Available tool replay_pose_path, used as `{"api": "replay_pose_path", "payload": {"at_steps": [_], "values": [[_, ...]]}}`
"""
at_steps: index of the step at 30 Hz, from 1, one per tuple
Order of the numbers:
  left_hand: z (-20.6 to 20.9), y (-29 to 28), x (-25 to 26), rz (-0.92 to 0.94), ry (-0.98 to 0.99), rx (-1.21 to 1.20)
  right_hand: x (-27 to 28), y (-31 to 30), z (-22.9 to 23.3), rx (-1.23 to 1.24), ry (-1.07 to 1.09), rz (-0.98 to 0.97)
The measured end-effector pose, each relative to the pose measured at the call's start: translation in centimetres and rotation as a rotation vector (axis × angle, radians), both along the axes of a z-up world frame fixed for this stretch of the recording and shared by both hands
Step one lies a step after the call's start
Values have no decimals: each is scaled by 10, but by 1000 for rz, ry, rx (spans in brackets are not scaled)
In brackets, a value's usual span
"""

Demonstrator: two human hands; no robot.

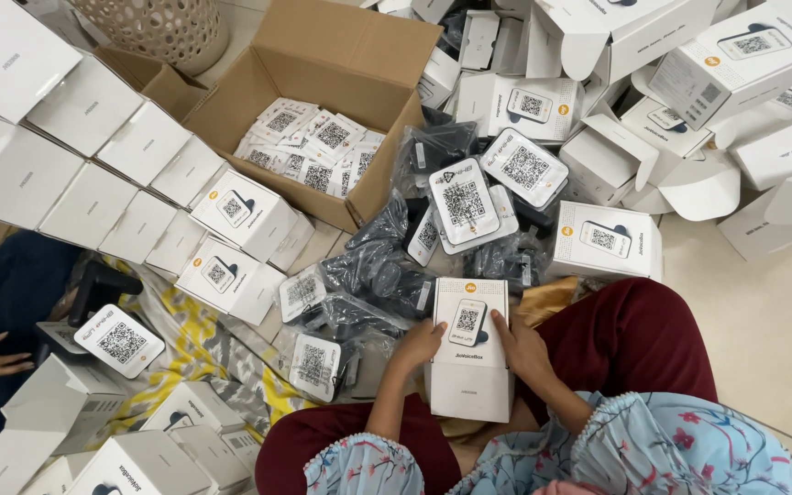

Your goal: The person unpacks electronic devices from many product boxes spread across the floor.

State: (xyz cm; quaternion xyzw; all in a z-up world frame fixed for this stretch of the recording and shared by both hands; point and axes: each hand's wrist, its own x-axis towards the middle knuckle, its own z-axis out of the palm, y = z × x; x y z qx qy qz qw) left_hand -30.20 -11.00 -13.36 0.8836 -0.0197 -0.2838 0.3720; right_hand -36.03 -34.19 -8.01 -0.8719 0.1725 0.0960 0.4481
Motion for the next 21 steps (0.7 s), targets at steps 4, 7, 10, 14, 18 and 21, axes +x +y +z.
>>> {"api": "replay_pose_path", "payload": {"at_steps": [4,7,10,14,18,21], "values": [[47,-5,-9,28,-63,118,-10,-1,43,-25,165,0],[130,-3,-11,70,-44,26,-10,3,122,98,219,-49],[209,-9,-19,204,396,-852,-2,9,149,531,239,-89],[211,-8,-22,144,26,-907,20,34,156,568,-140,118],[166,47,-2,355,-99,-641,33,37,137,171,-420,119],[138,36,-18,96,-189,170,18,15,66,118,-290,-55]]}}
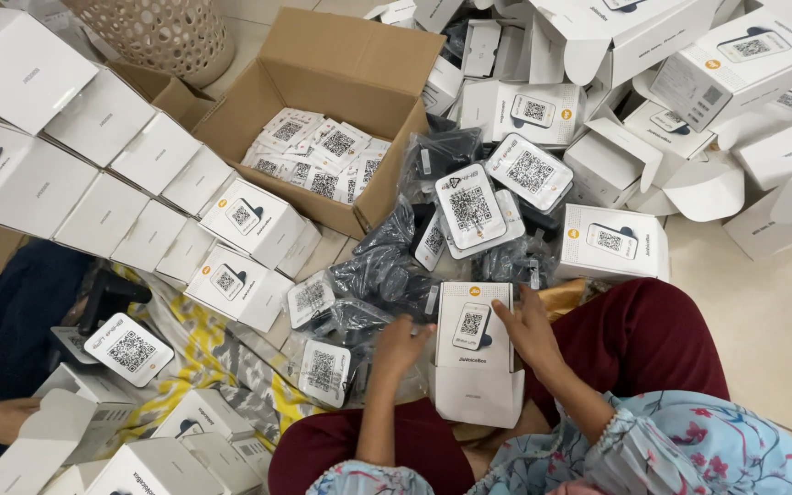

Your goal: The person unpacks electronic devices from many product boxes spread across the floor.

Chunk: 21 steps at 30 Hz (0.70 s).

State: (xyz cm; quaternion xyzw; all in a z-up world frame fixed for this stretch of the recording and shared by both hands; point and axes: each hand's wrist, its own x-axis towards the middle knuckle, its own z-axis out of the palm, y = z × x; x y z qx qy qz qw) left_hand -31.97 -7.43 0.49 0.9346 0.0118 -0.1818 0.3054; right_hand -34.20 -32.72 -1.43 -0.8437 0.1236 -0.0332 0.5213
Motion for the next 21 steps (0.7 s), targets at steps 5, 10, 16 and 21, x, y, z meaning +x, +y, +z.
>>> {"api": "replay_pose_path", "payload": {"at_steps": [5,10,16,21], "values": [[-81,-54,-7,-57,64,-42,-44,8,-45,187,438,-73],[-43,-51,-9,33,66,-29,-43,10,24,114,608,-44],[58,-30,-18,-93,45,-69,-34,-11,85,33,636,87],[60,-15,-12,238,-240,-295,1,-12,104,431,304,218]]}}
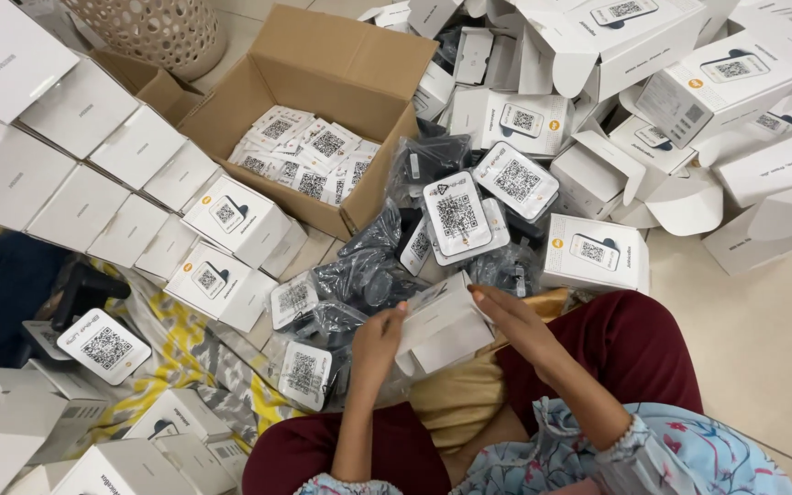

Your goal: The person unpacks electronic devices from many product boxes spread across the floor.

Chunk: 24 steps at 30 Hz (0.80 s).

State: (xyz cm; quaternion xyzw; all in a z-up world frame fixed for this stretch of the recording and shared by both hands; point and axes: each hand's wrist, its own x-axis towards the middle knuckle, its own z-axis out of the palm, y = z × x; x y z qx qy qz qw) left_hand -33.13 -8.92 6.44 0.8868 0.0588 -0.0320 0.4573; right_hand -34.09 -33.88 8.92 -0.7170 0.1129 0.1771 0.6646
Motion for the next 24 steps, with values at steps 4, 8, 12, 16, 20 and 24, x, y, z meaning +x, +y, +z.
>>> {"api": "replay_pose_path", "payload": {"at_steps": [4,8,12,16,20,24], "values": [[-9,7,8,65,98,-116,26,12,-2,-21,-81,48],[-11,6,9,154,68,-496,30,12,-4,-32,1,33],[-8,2,10,163,154,-614,38,6,-8,-25,6,10],[-11,1,10,168,148,-684,40,3,-9,-132,-119,53],[-5,-7,8,78,157,-549,38,-3,-14,-321,-227,78],[-27,-35,-1,56,184,-579,38,-7,-38,-400,-276,173]]}}
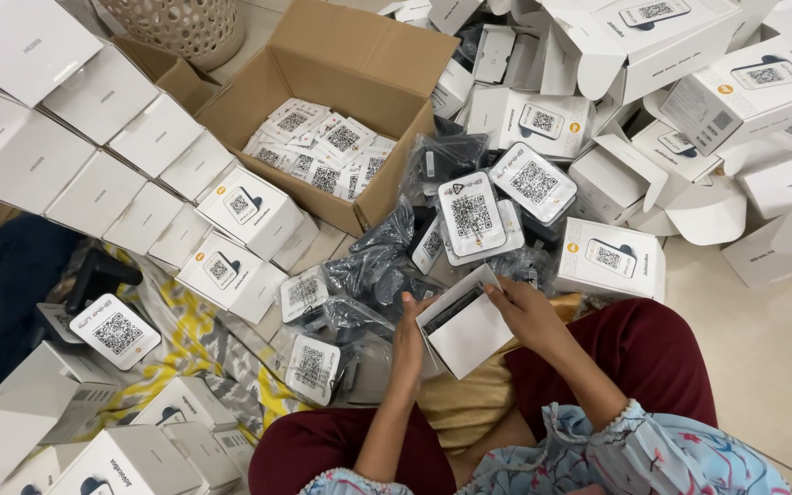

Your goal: The person unpacks electronic devices from many product boxes spread across the floor.

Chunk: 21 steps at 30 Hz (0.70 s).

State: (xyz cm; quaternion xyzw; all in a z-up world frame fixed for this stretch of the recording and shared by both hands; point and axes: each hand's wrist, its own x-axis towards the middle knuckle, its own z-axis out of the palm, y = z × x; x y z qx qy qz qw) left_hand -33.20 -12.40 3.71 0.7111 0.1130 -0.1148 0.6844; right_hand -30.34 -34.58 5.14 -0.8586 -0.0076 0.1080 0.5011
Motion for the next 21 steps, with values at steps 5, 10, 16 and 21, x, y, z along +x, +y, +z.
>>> {"api": "replay_pose_path", "payload": {"at_steps": [5,10,16,21], "values": [[-8,-37,-17,277,-135,-172,7,2,-12,-189,-228,47],[-28,-50,-19,402,-210,-232,1,9,-40,485,251,32],[-63,-41,-12,492,-327,-290,-7,20,-105,936,134,-100],[-52,-26,0,426,-111,-388,-36,30,-103,687,-62,-358]]}}
